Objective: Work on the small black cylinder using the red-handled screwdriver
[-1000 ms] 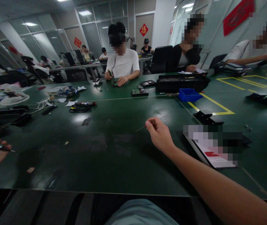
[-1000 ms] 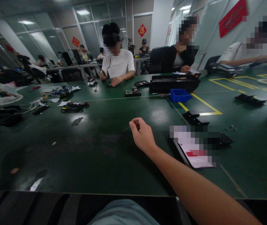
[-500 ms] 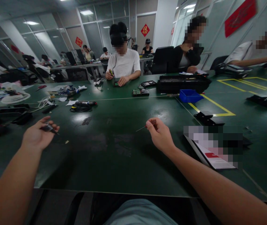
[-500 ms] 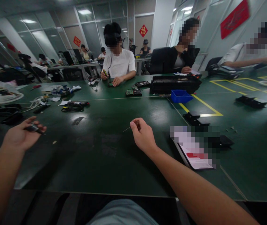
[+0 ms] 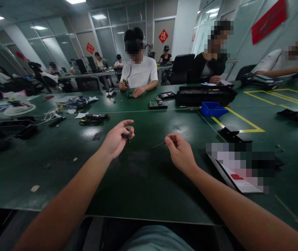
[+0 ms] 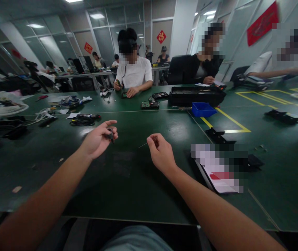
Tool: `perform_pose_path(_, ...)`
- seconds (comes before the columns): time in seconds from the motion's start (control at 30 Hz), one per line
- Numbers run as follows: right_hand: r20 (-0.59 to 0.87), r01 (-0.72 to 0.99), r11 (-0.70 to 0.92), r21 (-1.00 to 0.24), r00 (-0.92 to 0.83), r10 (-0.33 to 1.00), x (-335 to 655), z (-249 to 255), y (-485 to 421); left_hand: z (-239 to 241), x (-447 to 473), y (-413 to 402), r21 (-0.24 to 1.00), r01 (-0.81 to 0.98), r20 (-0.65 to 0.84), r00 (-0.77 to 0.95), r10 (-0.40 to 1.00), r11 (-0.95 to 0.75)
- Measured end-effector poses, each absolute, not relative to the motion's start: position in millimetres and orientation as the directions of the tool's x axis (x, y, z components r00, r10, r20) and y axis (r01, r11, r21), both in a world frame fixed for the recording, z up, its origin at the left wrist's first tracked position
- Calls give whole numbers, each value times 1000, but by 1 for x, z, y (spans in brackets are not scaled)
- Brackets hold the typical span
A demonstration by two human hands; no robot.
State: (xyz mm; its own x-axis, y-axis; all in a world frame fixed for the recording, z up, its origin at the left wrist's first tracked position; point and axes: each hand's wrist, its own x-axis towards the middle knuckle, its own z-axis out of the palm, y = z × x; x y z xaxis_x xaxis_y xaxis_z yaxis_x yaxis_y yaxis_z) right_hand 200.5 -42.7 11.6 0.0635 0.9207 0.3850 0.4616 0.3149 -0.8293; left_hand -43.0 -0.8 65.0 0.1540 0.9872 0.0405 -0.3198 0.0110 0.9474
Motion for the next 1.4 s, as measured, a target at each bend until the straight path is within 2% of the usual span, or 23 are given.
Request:
perform_pose_path(0.13,387,465,310,-829,77,919,201,12,-43,51,-6,-8,965,-261,103,253,962,-35)
perform_pose_path(0.23,388,458,310,-833,85,918,202,12,-43,31,9,-13,991,-51,130,298,946,-121)
perform_pose_path(0.33,383,436,311,-844,85,920,201,10,-43,9,11,-12,951,187,171,349,921,-248)
perform_pose_path(0.5,390,475,305,-825,88,917,200,14,-43,-7,-1,-3,877,335,234,327,916,-344)
perform_pose_path(0.63,401,491,303,-817,104,910,200,18,-45,-7,-7,2,822,385,300,334,893,-420)
perform_pose_path(0.8,449,248,398,-883,202,870,200,17,-47,-6,-7,0,782,463,309,292,905,-417)
perform_pose_path(0.9,452,172,422,-890,221,864,200,16,-46,-4,-7,-1,760,503,313,271,910,-411)
perform_pose_path(1.1,436,269,394,-879,118,892,201,12,-44,-1,-8,-2,743,489,337,316,887,-457)
perform_pose_path(1.4,435,319,379,-868,123,892,203,8,-42,-2,-9,-3,735,494,328,340,881,-464)
